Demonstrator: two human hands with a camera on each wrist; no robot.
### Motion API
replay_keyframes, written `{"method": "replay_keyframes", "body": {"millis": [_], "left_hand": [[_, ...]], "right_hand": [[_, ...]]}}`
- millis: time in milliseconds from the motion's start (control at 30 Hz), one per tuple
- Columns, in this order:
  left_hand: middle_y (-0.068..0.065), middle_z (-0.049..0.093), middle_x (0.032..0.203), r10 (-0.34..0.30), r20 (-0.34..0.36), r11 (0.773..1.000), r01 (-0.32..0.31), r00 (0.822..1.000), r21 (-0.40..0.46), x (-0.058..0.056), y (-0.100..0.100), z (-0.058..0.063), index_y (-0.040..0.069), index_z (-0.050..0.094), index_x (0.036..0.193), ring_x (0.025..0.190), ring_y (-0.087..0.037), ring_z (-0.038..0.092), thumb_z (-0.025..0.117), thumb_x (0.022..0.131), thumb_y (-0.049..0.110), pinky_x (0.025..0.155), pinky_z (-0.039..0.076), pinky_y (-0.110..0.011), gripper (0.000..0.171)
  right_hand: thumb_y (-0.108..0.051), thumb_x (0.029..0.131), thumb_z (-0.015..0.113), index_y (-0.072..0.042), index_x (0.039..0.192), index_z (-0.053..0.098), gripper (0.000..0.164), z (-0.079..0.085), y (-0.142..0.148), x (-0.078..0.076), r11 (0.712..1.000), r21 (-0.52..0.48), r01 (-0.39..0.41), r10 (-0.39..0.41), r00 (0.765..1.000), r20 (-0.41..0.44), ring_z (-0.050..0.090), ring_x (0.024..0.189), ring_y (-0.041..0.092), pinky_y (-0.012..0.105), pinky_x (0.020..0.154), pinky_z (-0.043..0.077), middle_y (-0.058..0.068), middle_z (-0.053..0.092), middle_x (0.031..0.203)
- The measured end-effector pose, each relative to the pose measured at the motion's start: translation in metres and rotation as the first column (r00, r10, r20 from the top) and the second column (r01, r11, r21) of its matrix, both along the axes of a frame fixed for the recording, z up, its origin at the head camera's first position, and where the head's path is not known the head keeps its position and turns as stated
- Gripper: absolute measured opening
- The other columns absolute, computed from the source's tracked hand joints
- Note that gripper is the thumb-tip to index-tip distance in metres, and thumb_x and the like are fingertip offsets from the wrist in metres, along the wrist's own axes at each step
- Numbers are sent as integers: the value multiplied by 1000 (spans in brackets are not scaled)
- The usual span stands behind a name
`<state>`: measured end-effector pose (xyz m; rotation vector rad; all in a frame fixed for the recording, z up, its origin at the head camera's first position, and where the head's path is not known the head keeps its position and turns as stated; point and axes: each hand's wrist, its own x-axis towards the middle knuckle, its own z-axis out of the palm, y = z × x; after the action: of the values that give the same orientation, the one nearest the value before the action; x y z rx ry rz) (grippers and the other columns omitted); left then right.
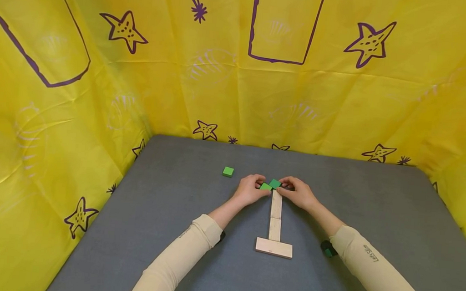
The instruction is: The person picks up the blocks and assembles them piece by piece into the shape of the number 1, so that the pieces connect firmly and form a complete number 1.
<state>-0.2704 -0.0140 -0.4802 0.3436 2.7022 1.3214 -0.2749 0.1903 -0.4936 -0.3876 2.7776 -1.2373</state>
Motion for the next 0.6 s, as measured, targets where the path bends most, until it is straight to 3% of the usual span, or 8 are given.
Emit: {"method": "replay_keyframes", "body": {"millis": [267, 600], "left_hand": [[-8, 68, 110, 51, 44, 991, -56, 998, 120, -4, -4, 0, 5, 66, 122, 98, -21, 64, 76, 86, 22, 78, 53, -29, 41], [-9, 68, 108, 83, 43, 967, -91, 996, 239, -4, -12, 3, 6, 67, 119, 97, -22, 65, 73, 88, 21, 76, 53, -29, 34]], "right_hand": [[-25, 91, 69, -2, 116, 65, 34, -2, 0, -2, 1000, 14, 11, -11, 1000, -2, 57, 99, 29, 46, 89, 45, 13, 64, 105], [-25, 91, 69, -2, 116, 65, 34, -2, 0, -1, 1000, -1, 5, -5, 1000, -3, 58, 100, 29, 45, 89, 45, 13, 64, 106]]}}
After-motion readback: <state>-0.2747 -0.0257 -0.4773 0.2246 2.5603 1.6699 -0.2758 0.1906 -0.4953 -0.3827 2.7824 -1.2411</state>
